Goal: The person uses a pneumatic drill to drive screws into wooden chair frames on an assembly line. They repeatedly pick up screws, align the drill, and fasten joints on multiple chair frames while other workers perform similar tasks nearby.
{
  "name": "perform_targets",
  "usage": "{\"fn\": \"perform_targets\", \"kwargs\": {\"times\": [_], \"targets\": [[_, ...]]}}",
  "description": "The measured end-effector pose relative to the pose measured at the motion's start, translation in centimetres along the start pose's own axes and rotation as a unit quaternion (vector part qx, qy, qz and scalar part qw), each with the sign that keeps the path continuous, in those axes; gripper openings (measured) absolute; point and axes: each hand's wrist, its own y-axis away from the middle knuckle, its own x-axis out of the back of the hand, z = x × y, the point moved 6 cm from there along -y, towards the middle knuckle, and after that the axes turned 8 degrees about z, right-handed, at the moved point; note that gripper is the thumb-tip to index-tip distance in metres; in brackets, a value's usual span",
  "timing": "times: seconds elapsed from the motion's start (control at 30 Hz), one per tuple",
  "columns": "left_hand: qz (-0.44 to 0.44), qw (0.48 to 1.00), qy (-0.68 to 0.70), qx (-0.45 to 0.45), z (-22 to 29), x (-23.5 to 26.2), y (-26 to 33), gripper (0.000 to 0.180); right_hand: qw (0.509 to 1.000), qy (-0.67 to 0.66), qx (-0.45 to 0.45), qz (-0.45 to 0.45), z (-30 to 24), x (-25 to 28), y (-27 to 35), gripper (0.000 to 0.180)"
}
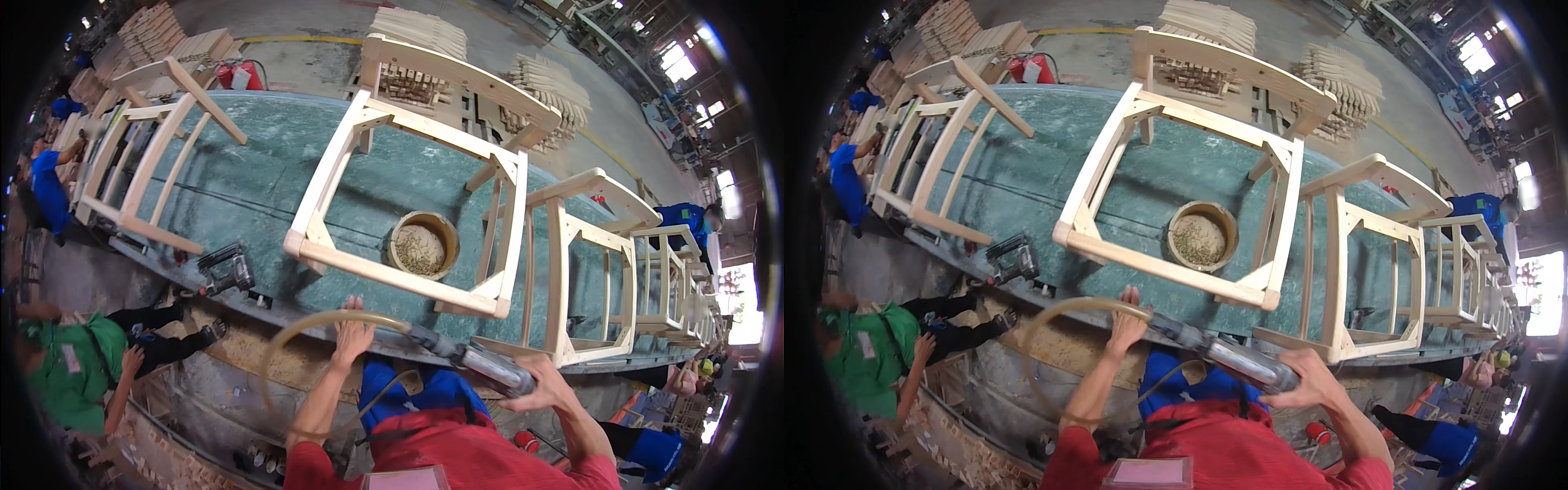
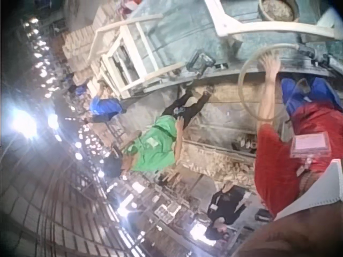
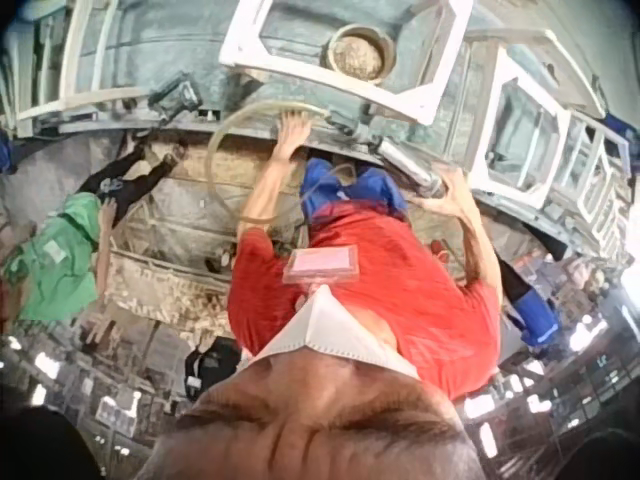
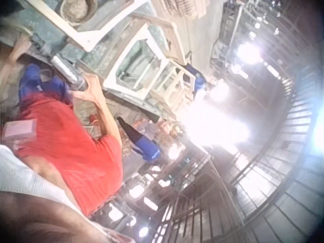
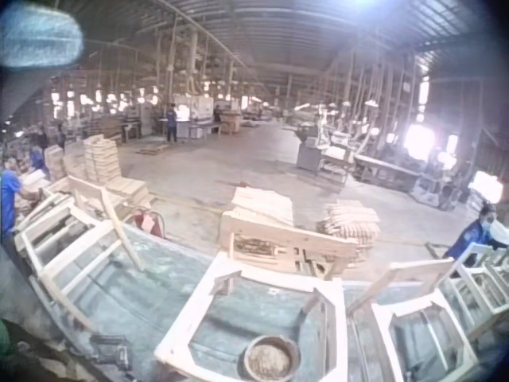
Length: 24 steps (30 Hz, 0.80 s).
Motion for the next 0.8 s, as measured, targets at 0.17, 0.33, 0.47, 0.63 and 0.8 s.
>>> {"fn": "perform_targets", "kwargs": {"times": [0.17,0.33,0.47,0.63,0.8], "targets": [[0.308,0.89,-0.186,-0.28,0.3,-1.1,-9.1,0.072,0.983,0.151,-0.098,0.038,1.6,1.1,3.0,0.051],[0.066,0.962,-0.221,-0.145,-4.1,-6.9,-14.5,0.082,0.965,0.193,-0.172,0.032,2.7,-0.1,5.0,0.052],[0.058,0.952,-0.237,-0.187,-4.1,-8.0,-13.4,0.082,0.941,0.277,-0.191,-0.029,2.3,-0.6,5.7,0.057],[0.05,0.943,-0.2,-0.26,-4.9,-8.9,-9.5,0.082,0.921,0.317,-0.169,-0.15,2.2,-2.6,4.5,0.052],[0.049,0.952,-0.157,-0.259,-4.5,-9.5,-6.1,0.071,0.917,0.322,-0.18,-0.149,5.8,-4.1,6.5,0.052]]}}
